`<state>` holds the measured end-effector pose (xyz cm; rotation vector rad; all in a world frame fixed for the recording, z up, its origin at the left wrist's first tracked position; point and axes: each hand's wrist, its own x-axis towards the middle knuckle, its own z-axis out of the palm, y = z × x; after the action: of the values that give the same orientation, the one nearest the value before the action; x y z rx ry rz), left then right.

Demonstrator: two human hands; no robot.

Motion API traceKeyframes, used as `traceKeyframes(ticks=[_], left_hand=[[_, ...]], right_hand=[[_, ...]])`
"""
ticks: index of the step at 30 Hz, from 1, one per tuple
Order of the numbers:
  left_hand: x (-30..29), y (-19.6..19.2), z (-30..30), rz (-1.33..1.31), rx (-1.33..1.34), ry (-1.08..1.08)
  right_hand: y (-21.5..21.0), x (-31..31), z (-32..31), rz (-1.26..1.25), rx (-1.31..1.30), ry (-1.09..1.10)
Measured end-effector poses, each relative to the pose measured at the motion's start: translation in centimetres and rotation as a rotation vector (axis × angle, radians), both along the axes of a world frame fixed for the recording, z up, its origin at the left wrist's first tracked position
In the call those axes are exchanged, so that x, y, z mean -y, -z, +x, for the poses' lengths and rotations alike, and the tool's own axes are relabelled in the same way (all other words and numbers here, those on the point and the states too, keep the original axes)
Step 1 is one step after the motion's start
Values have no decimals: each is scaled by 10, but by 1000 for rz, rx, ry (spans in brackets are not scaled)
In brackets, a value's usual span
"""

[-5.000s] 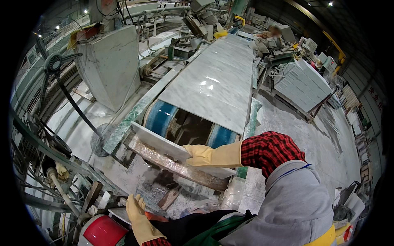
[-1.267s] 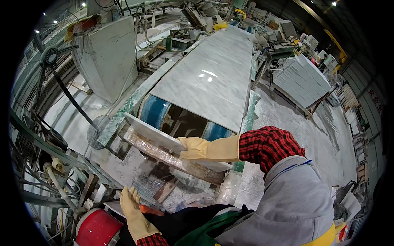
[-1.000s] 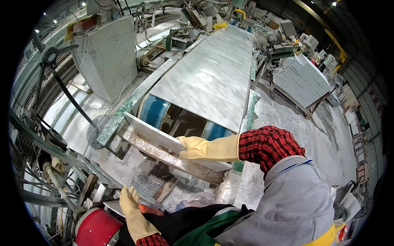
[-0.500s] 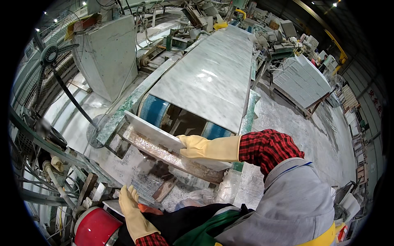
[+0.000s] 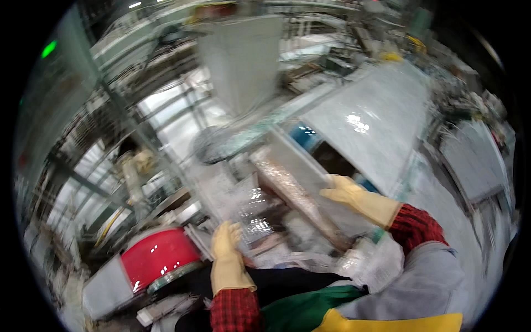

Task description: The person repeatedly picks up rectangular white tiles from a conveyor belt, wipes their surfaces with gloved hands, and places them onto a stack. The task involves continuous handling of individual tiles in a factory setting.

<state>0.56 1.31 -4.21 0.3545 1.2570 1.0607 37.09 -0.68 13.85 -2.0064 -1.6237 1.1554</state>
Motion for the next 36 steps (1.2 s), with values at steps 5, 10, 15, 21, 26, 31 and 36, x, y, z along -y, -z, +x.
traceKeyframes(ticks=[5,10,15,21,26,31,36], left_hand=[[32,-28,6,90,-18,138],[42,-69,0,276,358,407],[39,-97,0,390,615,288],[45,-87,-18,376,669,-231],[51,-107,-41,235,405,-425],[70,-60,-59,269,-18,-517],[74,-83,-60,493,-446,-398]], right_hand=[[-16,13,-29,-60,-403,144],[-15,-16,-84,-74,-645,-90],[-39,-55,-155,-206,-727,-370],[-31,-97,-218,-51,-321,-569],[45,-122,-176,445,-463,-326],[97,-78,-160,-109,-791,148],[86,-25,-214,-47,-937,145]])
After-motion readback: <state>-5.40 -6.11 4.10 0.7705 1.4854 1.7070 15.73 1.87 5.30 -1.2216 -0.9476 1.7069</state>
